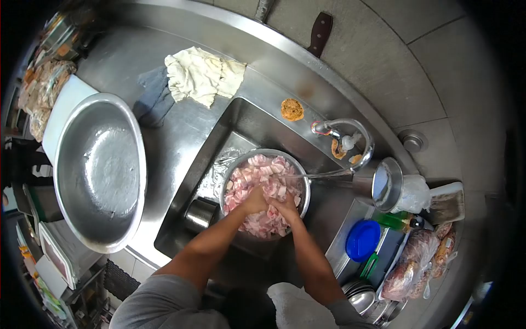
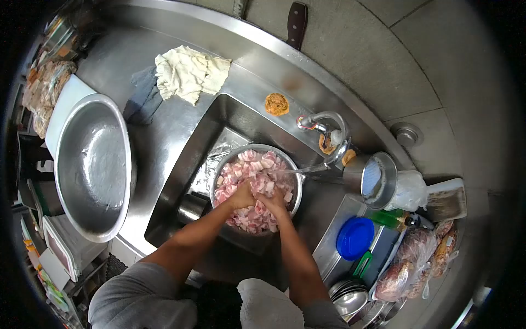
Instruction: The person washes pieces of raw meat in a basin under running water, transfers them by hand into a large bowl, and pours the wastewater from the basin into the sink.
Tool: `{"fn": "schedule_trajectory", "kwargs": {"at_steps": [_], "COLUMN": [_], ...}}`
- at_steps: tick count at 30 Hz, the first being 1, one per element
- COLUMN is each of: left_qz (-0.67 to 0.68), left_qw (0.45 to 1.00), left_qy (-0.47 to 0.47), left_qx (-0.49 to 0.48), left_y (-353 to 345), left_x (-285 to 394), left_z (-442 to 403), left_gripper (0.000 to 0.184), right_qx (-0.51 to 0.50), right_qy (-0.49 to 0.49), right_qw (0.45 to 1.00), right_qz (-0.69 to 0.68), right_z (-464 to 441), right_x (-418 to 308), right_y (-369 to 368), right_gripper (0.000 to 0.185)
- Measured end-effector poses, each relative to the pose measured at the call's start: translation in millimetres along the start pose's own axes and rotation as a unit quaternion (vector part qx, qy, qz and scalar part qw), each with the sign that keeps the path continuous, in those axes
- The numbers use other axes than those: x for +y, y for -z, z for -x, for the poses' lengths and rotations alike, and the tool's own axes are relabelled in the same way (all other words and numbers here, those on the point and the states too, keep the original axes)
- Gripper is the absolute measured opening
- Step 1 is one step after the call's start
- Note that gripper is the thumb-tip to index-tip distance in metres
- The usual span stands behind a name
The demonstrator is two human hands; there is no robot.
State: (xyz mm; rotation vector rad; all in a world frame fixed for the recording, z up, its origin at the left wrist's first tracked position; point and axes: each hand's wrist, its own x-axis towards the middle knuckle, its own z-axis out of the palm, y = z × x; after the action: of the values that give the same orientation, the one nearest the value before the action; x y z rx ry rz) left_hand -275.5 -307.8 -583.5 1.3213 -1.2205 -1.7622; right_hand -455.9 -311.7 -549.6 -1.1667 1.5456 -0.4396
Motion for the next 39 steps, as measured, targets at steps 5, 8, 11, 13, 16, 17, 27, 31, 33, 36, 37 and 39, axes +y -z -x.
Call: {"fn": "schedule_trajectory", "kwargs": {"at_steps": [5,8,11,13,16,17,27,31,33,36,37,39], "left_qz": [0.096,0.054,-0.05,-0.008,0.025,0.013,-0.015,-0.078,-0.018,-0.035,-0.04,-0.116], "left_qw": [0.969,0.966,0.955,0.959,0.96,0.959,0.953,0.921,0.923,0.896,0.89,0.877], "left_qy": [-0.219,-0.253,-0.288,-0.277,-0.271,-0.275,-0.271,-0.337,-0.319,-0.365,-0.379,-0.421], "left_qx": [0.056,0.006,-0.055,-0.052,-0.063,-0.061,-0.136,-0.181,-0.216,-0.25,-0.249,-0.199], "left_y": [-26.7,-27.6,-26.0,-24.9,-22.8,-25.5,-28.5,-31.2,-32.6,-34.0,-32.4,-30.8], "left_x": [64.6,133.9,161.8,202.3,228.7,233.5,298.2,300.2,300.7,300.6,307.7,305.0], "left_z": [42.2,71.6,85.1,116.5,145.9,151.4,210.4,214.5,213.1,204.3,200.7,194.8], "left_gripper": [0.068,0.068,0.072,0.072,0.07,0.07,0.071,0.079,0.066,0.059,0.059,0.062], "right_qx": [-0.005,0.032,0.07,0.073,0.097,0.113,0.196,0.187,0.162,0.189,0.185,0.172], "right_qy": [0.085,0.107,0.133,0.14,0.152,0.144,0.214,0.304,0.317,0.294,0.291,0.295], "right_qw": [0.993,0.991,0.978,0.975,0.975,0.977,0.955,0.925,0.92,0.932,0.934,0.935], "right_qz": [-0.077,-0.077,-0.145,-0.156,-0.132,-0.112,-0.056,-0.127,-0.163,-0.097,-0.098,-0.093], "right_z": [61.2,113.4,148.9,177.6,206.6,217.7,302.6,309.9,297.8,294.6,307.1,297.5], "right_x": [-57.7,-112.4,-133.0,-159.8,-174.5,-181.8,-219.5,-216.7,-202.4,-203.2,-218.1,-216.7], "right_y": [27.6,46.9,51.4,50.9,52.3,52.4,51.1,46.2,47.1,49.6,47.7,50.9], "right_gripper": [0.066,0.059,0.057,0.061,0.059,0.058,0.055,0.064,0.066,0.062,0.062,0.062]}}
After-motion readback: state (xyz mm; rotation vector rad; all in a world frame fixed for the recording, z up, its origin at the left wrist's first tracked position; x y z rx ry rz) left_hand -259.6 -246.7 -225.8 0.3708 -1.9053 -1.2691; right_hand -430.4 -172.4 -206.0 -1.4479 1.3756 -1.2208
